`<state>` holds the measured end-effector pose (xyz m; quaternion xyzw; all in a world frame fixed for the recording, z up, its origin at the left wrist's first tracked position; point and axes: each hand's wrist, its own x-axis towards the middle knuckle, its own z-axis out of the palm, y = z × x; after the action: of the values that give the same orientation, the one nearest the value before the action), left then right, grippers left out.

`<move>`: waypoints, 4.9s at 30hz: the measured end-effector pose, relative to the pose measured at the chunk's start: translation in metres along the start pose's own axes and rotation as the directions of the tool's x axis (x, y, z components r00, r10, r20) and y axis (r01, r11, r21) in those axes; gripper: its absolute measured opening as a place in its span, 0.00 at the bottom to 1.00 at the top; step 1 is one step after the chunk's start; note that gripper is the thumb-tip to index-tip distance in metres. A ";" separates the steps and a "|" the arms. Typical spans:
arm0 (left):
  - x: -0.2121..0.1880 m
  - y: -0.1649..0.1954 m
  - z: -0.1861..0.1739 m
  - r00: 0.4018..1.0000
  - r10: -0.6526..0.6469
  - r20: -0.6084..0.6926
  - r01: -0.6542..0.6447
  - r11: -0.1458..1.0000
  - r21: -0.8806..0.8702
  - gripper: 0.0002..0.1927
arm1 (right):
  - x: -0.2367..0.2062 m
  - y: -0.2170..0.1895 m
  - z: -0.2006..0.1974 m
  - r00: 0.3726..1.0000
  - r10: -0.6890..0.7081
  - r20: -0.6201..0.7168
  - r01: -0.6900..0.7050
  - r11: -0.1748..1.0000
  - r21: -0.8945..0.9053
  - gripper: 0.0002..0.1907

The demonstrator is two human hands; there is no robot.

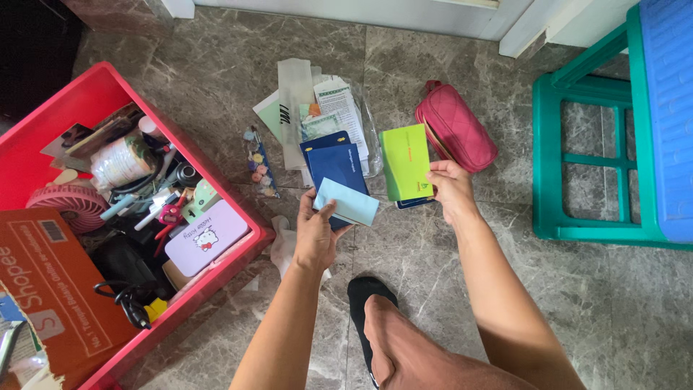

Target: The person pulls a red plastic drawer out of a drawer unit onto the floor and empties its contents. They sort through papers, notebooks, pouches, and small boxes, placing items into piles on the floor and rearranging items back inside the drawer and an inner cardboard box.

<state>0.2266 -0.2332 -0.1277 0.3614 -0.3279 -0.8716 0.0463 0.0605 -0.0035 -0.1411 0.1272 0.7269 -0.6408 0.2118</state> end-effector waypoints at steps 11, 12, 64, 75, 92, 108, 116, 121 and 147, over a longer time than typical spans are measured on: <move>-0.003 0.001 -0.002 1.000 -0.008 -0.008 0.008 1.000 0.020 0.20 | 0.014 0.025 -0.002 0.981 -0.171 -0.087 0.146 0.959 -0.244 0.15; -0.003 0.001 -0.002 1.000 -0.006 -0.004 0.006 1.000 0.022 0.19 | 0.009 0.021 0.002 0.955 -0.284 -0.082 0.243 0.914 -0.325 0.17; -0.027 -0.024 0.013 0.996 -0.082 0.035 0.078 0.992 0.104 0.29 | -0.028 0.057 -0.044 0.924 0.268 -0.274 -0.141 0.902 0.408 0.10; -0.025 -0.039 0.029 0.994 -0.090 0.064 0.086 0.994 0.060 0.30 | -0.048 0.052 -0.033 0.820 -0.337 -0.462 0.087 0.872 -0.481 0.16; -0.025 -0.022 0.020 1.000 -0.011 -0.003 0.011 0.995 0.104 0.13 | -0.029 0.017 -0.001 1.000 0.021 0.004 -0.021 0.988 0.156 0.07; -0.014 -0.042 0.012 0.991 -0.117 0.072 0.114 0.993 0.040 0.18 | -0.056 0.005 0.021 0.983 -0.159 0.093 0.181 0.918 -0.353 0.15; -0.013 -0.051 0.031 0.981 -0.180 0.070 0.151 0.941 0.303 0.28 | -0.043 0.009 0.016 0.988 0.084 0.129 -0.090 0.995 0.046 0.21; -0.012 -0.043 0.024 0.981 -0.185 0.059 0.159 0.938 0.307 0.27 | -0.013 0.001 0.012 0.995 -0.064 -0.081 0.054 0.990 -0.128 0.19; -0.116 0.273 -0.066 0.712 0.562 0.421 -0.689 0.674 0.266 0.18 | -0.219 -0.243 0.315 0.260 -0.339 0.904 0.838 0.545 -0.036 0.20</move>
<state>0.3128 -0.4453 0.0729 0.0875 -0.6084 -0.7579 0.2188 0.1873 -0.3310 0.1474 -0.5452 0.6671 -0.4255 0.2768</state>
